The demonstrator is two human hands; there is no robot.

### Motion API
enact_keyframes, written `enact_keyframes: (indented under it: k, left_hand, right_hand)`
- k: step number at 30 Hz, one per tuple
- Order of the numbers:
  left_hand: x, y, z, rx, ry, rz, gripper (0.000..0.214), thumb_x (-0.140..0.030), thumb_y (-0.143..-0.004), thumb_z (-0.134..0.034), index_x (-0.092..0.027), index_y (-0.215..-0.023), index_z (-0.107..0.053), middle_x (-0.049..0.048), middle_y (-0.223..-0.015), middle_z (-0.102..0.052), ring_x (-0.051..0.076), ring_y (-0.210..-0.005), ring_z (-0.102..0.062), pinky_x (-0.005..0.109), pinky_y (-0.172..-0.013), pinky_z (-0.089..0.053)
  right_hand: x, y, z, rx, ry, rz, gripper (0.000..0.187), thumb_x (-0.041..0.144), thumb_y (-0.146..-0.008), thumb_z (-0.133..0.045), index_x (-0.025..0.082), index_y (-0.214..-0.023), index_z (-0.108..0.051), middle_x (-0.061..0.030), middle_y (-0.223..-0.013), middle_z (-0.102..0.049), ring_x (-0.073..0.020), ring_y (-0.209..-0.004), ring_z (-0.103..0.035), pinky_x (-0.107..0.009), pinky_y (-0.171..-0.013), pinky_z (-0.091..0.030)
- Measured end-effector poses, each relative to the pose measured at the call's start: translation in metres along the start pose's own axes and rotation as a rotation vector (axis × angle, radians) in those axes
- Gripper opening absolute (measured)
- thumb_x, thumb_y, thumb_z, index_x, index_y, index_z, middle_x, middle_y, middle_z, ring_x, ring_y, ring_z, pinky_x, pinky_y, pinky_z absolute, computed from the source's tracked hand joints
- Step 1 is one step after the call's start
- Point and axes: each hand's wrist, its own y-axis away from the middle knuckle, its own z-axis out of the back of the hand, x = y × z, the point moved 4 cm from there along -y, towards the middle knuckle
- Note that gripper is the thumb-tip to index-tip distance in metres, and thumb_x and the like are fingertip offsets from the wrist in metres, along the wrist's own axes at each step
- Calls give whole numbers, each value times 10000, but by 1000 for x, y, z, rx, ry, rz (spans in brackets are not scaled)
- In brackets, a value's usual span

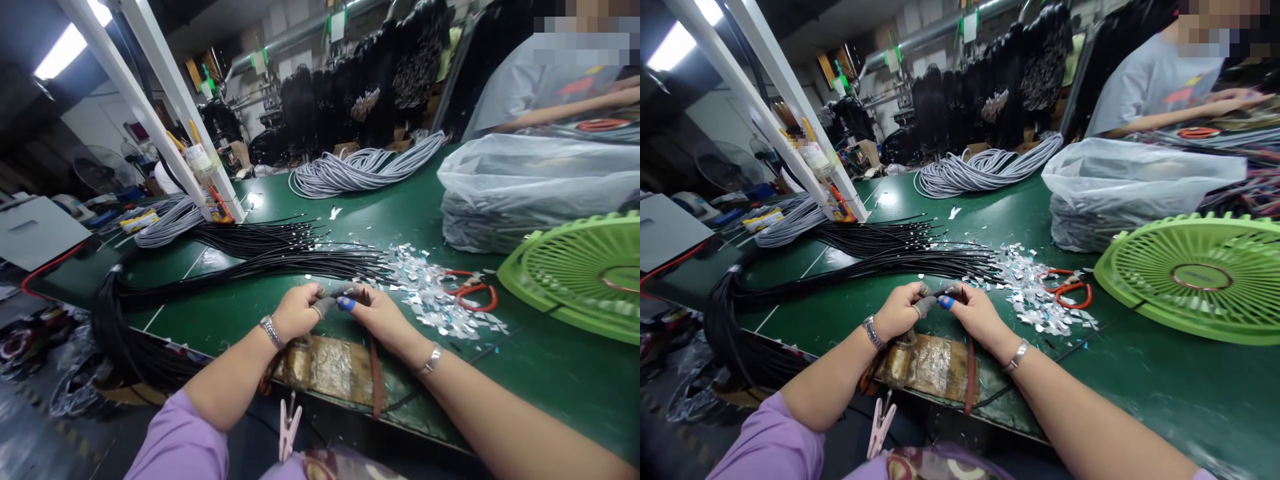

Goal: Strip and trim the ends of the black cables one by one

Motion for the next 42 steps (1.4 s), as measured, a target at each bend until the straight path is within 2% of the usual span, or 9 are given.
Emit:
enact_keyframes:
  k: [2, 4, 9, 15, 23, 33, 36, 39, 42]
  left_hand:
    - [-4, 1, 5, -55, -61, -72, 327, -463, -771, -591, -162, -659, -531, -35, -551, -458, 83, -532, -363, 224, -514, -278]
    - [-5, 2, 6, -25, 39, -66, 372, -511, -766, -589, -158, -658, -543, -36, -546, -438, 81, -532, -353, 223, -509, -272]
    - [2, 0, -2, 235, 452, 199, 546, -677, -616, -667, -145, -684, -567, -75, -441, -344, 40, -392, -223, 218, -402, -119]
    - [3, 0, -3, 287, 609, 291, 529, -625, -558, -759, -142, -651, -564, -92, -383, -305, 12, -347, -162, 213, -386, -42]
    - [3, 0, -4, 273, 608, 303, 518, -601, -536, -780, -142, -636, -562, -91, -381, -316, 13, -346, -172, 207, -381, -45]
    - [4, 0, -4, 252, 543, 272, 521, -624, -576, -738, -141, -674, -569, -79, -403, -385, 18, -339, -227, 200, -355, -98]
    - [3, 0, -4, 228, 506, 260, 543, -648, -567, -721, -145, -693, -562, -71, -429, -447, 26, -337, -312, 182, -346, -171]
    - [3, -1, -5, 222, 464, 254, 581, -682, -535, -711, -152, -705, -541, -54, -462, -517, 44, -341, -411, 168, -340, -218]
    - [3, -1, -7, 244, 453, 235, 607, -718, -541, -681, -157, -716, -530, -38, -479, -558, 60, -342, -452, 167, -336, -259]
  right_hand:
    - [-1, 0, 1, 4, 2, 23, 258, 437, -685, -706, 211, -805, -673, -29, -757, -685, -202, -745, -630, -363, -766, -515]
    - [-1, 1, 4, -9, 17, 51, 278, 399, -699, -698, 221, -911, -669, -45, -849, -703, -194, -745, -636, -360, -766, -523]
    - [8, 8, 15, -100, 63, 159, 398, 359, -764, -658, 248, -1139, -588, -67, -1015, -690, -141, -626, -569, -291, -588, -497]
    - [14, 10, 16, -124, 10, 218, 375, 378, -760, -687, 252, -1099, -588, -53, -966, -695, -132, -630, -567, -266, -560, -474]
    - [10, 7, 16, -153, 1, 224, 322, 395, -747, -703, 237, -1016, -621, -42, -885, -693, -149, -678, -608, -289, -632, -517]
    - [10, 6, 14, -172, -165, 76, 396, 372, -661, -764, 233, -997, -608, -13, -810, -670, -162, -750, -629, -314, -728, -520]
    - [9, 7, 11, -161, -231, -21, 436, 364, -619, -781, 226, -990, -598, 5, -754, -648, -140, -653, -588, -269, -595, -478]
    - [8, 7, 8, -150, -274, -93, 470, 370, -580, -793, 216, -978, -597, 27, -696, -622, -96, -506, -476, -224, -445, -349]
    - [8, 8, 4, -153, -316, -137, 470, 334, -549, -802, 207, -954, -599, 47, -673, -601, -64, -450, -397, -204, -402, -254]
